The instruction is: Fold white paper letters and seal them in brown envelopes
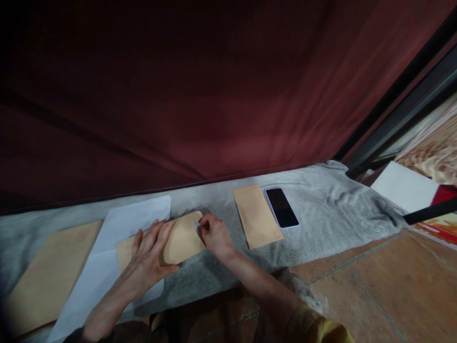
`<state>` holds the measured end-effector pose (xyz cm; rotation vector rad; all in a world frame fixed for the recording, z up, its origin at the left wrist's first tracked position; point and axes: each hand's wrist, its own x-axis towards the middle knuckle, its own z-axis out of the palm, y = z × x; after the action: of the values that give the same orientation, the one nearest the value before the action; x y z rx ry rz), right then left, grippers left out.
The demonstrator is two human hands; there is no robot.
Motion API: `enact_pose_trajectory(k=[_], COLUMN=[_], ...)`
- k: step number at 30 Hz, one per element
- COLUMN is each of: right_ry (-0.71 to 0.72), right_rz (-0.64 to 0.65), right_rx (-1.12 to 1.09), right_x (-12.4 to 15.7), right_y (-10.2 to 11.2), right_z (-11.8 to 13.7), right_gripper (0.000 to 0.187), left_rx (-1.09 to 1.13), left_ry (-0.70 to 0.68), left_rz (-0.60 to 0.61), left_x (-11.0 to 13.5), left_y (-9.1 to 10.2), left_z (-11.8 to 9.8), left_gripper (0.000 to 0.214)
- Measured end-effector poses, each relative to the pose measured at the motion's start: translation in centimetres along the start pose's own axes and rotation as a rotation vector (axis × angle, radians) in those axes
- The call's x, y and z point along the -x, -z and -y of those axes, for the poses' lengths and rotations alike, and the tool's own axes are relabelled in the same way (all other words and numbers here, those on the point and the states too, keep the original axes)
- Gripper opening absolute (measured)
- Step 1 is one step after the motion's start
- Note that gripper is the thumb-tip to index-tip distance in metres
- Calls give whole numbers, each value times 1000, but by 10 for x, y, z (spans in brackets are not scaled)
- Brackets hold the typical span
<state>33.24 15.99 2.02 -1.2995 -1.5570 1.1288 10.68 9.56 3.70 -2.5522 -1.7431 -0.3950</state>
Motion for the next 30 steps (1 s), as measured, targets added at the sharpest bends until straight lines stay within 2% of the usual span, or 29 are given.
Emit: enact_pose_trajectory(k=[3,7,9,13,15,18,21,23,25,27,30], right_ry=[16,-24,-60,-90,-127,-199,-292,-338,-357,-371,-395], right_rz=[-20,-56,-32,53,39,-32,-136,-189,-218,-240,-266], right_rx=[-55,-179,-227,-314,-358,-512,-732,-823,-871,-929,-1034], right_x=[1,0,-2,-7,-10,-12,-12,-11,-10,-8,-3], right_y=[-2,-6,-9,-10,-8,-1,7,10,11,11,7], right_z=[-1,-7,-12,-18,-18,-15,-13,-12,-12,-12,-10], right_gripper=[16,40,47,24,13,5,14,20,23,23,25], left_rx=[-6,-3,3,9,17,44,92,173,320,554,993], left_ry=[-4,-1,0,-7,-15,5,85,178,302,434,616], left_rz=[4,-3,-3,2,-24,-143,-322,-420,-454,-409,-260], left_x=[0,0,1,2,1,-3,-8,-11,-12,-12,-12], left_y=[0,-1,-2,-1,2,8,12,11,5,-6,-22], left_z=[0,0,1,2,1,-4,-14,-23,-32,-42,-59], left_gripper=[114,113,113,111,109,99,85,77,73,70,75])
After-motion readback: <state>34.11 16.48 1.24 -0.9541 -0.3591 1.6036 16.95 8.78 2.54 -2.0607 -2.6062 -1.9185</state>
